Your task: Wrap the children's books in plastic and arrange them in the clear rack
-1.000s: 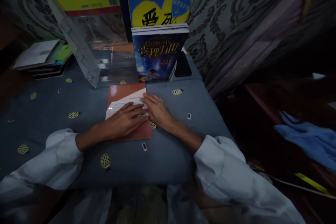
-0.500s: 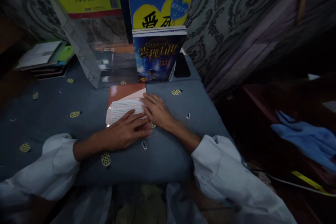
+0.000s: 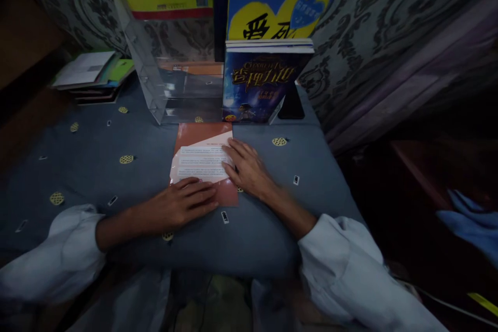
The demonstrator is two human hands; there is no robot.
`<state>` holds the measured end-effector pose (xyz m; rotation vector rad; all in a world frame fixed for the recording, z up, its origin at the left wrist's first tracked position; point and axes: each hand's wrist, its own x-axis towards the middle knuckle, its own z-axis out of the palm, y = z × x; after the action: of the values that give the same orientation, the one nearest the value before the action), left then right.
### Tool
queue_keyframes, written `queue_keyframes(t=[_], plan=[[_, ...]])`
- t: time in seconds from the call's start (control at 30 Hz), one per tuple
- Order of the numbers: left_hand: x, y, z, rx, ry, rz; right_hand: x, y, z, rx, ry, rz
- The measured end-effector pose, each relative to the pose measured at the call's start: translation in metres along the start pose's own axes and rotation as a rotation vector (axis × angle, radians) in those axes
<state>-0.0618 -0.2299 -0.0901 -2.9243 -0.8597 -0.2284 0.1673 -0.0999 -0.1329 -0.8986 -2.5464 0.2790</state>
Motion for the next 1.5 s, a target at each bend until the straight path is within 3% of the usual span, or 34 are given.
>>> queue_keyframes(t=[0.2, 0.37, 0.47, 0.57, 0.73, 0.93, 1.07, 1.17, 1.3, 1.5], plan=[[-0.038, -0.002, -0.006, -0.035, 0.097, -0.094, -0.001, -0.009, -0.007, -0.003, 0.032, -0.054], [-0.064, 0.0, -0.016, -0.031, 0.244, -0.241, -0.01, -0.074, -0.013, 0.165, -0.026, -0.231], [-0.072, 0.003, -0.017, -0.044, 0.259, -0.282, -0.017, -0.119, -0.004, 0.233, -0.171, -0.322], [-0.075, 0.006, -0.013, -0.068, 0.26, -0.305, -0.025, -0.138, 0.007, 0.222, -0.251, -0.326], [-0.077, 0.008, -0.008, -0.047, 0.25, -0.301, -0.049, -0.117, 0.004, 0.158, -0.25, -0.276], [-0.074, 0.008, -0.009, -0.096, 0.292, -0.318, -0.087, -0.089, -0.011, 0.071, -0.156, -0.131], [-0.073, 0.007, -0.009, -0.163, 0.308, -0.334, -0.091, -0.083, -0.014, 0.043, -0.095, -0.141], [-0.072, 0.004, -0.01, -0.186, 0.266, -0.364, -0.076, -0.081, -0.023, 0.077, -0.073, -0.155], [-0.069, -0.003, -0.01, -0.167, 0.198, -0.4, -0.039, -0.088, -0.03, 0.217, -0.174, -0.149], [-0.061, -0.008, -0.003, -0.154, 0.162, -0.431, 0.018, -0.095, -0.011, 0.36, -0.329, -0.248]])
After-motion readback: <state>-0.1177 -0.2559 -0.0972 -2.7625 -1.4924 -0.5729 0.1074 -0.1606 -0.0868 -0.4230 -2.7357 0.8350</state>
